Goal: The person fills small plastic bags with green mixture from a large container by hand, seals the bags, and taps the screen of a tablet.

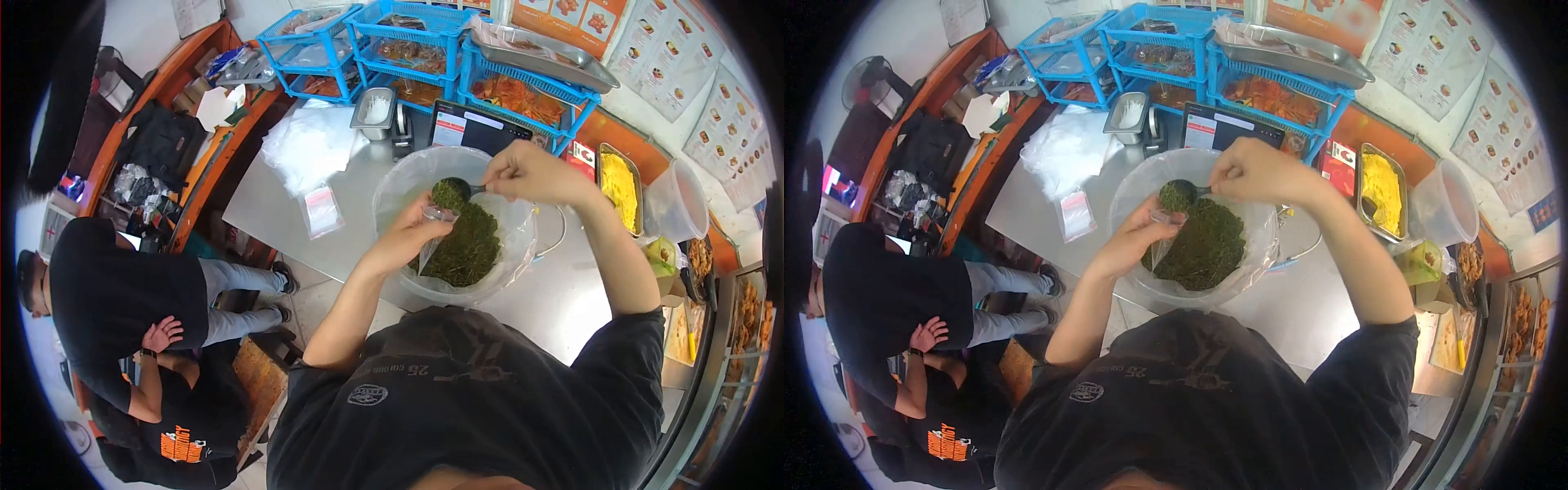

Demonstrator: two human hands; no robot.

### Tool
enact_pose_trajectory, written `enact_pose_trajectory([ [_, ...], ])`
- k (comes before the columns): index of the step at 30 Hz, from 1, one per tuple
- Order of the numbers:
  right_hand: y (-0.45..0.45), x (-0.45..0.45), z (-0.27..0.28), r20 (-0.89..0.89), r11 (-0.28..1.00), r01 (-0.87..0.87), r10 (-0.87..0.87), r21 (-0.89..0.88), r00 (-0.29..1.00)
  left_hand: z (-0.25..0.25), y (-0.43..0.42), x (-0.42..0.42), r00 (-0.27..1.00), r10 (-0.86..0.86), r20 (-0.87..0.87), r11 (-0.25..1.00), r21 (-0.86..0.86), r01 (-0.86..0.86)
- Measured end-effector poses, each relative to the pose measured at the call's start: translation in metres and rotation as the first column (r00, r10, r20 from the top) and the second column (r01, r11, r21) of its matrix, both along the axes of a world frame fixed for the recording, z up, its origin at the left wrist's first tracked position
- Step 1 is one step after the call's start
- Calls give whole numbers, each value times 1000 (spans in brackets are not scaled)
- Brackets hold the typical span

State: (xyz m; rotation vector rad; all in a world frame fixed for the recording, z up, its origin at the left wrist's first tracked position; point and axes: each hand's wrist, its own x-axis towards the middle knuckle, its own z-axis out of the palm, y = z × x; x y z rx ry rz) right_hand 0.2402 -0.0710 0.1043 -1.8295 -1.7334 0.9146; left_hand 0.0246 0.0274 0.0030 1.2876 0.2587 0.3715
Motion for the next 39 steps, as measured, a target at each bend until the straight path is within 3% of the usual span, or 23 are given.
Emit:
enact_pose_trajectory([
  [1,-5,-9,1,76,999,16,-19,38,997,2,-3,1,1000,5,12,999,-34,-5],
  [4,-23,-37,-22,302,920,32,-162,392,940,-1,-2,1,1000,13,-17,999,-46,-14],
  [7,-40,-71,-27,413,860,84,-325,503,851,-4,-5,1,998,55,3,998,33,-55],
  [11,-52,-84,-39,389,819,108,-379,563,840,-8,-16,-3,993,115,41,983,140,-119],
  [14,-56,-84,-40,344,816,130,-376,564,860,-13,-20,-7,987,151,-47,975,174,-141],
  [17,-56,-78,-39,292,801,175,-399,572,869,-18,-21,-8,960,263,101,876,392,-281],
  [19,-52,-68,-38,327,784,195,-453,590,829,-19,-17,-12,930,359,80,754,563,-340],
  [20,-51,-63,-42,411,844,180,-419,506,809,-20,-16,-13,911,405,78,679,641,-357],
  [22,-46,-55,-64,562,933,163,-326,320,760,-17,-19,-12,900,428,81,644,672,-366],
  [25,-34,-57,-96,662,975,42,-180,218,728,-13,-25,-11,897,439,45,574,754,-318],
  [28,-31,-65,-94,683,997,4,52,-80,728,-9,-26,-12,890,455,-28,509,828,-234],
  [31,-32,-71,-86,623,997,-40,-11,67,782,-9,-25,-13,878,473,-74,492,849,-194],
  [34,-41,-77,-69,130,785,159,-291,599,948,-6,-23,-13,869,489,-78,486,852,-197],
  [37,-62,-58,-72,58,524,402,-659,751,750,-6,-22,-14,870,489,-61,508,831,-227],
  [39,-77,-43,-96,-188,467,671,-723,575,664,-4,-24,-15,873,485,-58,530,813,-240],
])
